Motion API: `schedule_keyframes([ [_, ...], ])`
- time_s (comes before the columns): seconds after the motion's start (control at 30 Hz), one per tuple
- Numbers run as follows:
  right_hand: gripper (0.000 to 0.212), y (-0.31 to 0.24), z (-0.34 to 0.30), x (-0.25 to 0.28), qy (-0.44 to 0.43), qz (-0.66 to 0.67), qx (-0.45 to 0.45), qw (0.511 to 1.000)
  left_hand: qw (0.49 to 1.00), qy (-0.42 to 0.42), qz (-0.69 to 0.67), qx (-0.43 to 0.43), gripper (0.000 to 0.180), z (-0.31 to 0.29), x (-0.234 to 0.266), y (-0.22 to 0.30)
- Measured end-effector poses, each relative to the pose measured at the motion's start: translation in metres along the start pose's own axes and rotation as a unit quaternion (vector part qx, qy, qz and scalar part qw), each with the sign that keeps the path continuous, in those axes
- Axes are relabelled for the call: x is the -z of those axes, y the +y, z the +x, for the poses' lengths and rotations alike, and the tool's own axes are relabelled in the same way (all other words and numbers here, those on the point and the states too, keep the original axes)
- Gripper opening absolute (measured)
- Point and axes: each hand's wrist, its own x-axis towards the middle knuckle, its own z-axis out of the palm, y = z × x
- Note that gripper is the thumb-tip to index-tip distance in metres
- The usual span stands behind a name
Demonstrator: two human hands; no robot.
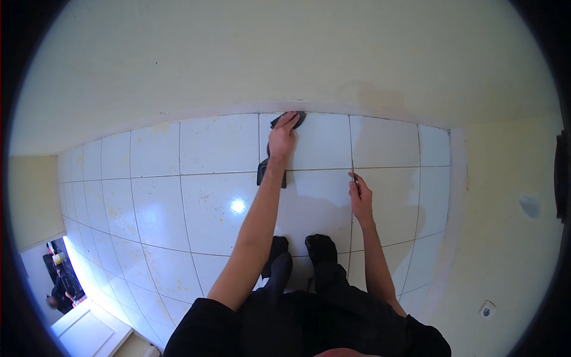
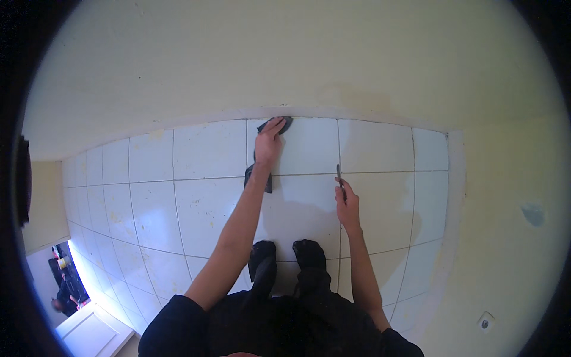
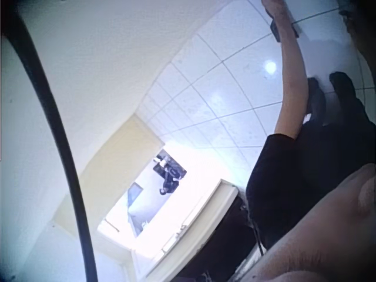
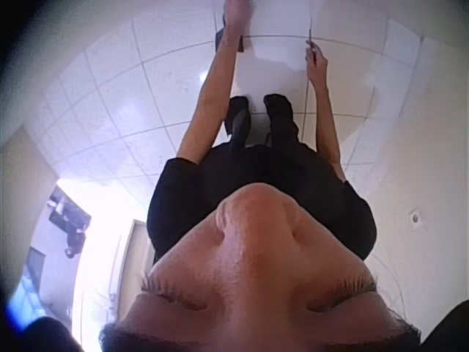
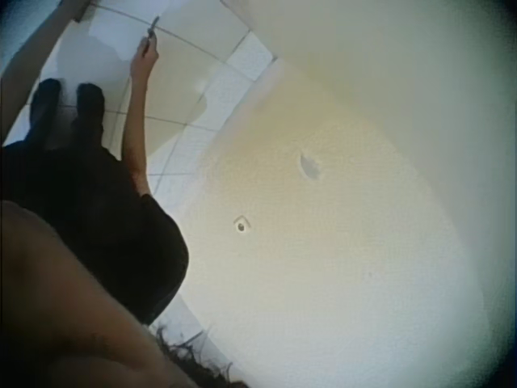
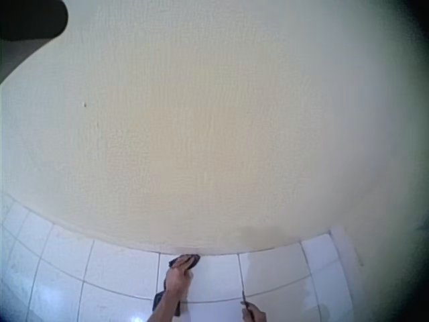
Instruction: The person scrapes grout lines between floor tiles using a putty knife and wipes the area with a dark cloth.
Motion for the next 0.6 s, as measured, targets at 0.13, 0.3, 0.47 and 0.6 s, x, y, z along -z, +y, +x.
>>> schedule_keyframes([
  [0.13,0.032,0.004,0.001,-0.003,-0.032,-0.045,0.007,0.998,0.999,0.022,0.035,0.008,0.043,-0.003,0.029,-0.03],
  [0.3,0.032,-0.001,0.003,-0.007,-0.044,-0.077,0.014,0.996,0.974,0.156,0.124,0.107,0.039,-0.017,0.094,-0.08],
  [0.47,0.029,0.011,0.004,-0.013,-0.028,-0.031,0.062,0.997,0.972,0.183,0.083,0.123,0.036,-0.035,0.126,-0.089],
  [0.6,0.03,0.009,0.002,-0.027,-0.061,-0.063,0.047,0.995,0.98,0.156,0.045,0.118,0.032,-0.042,0.137,-0.083],
])
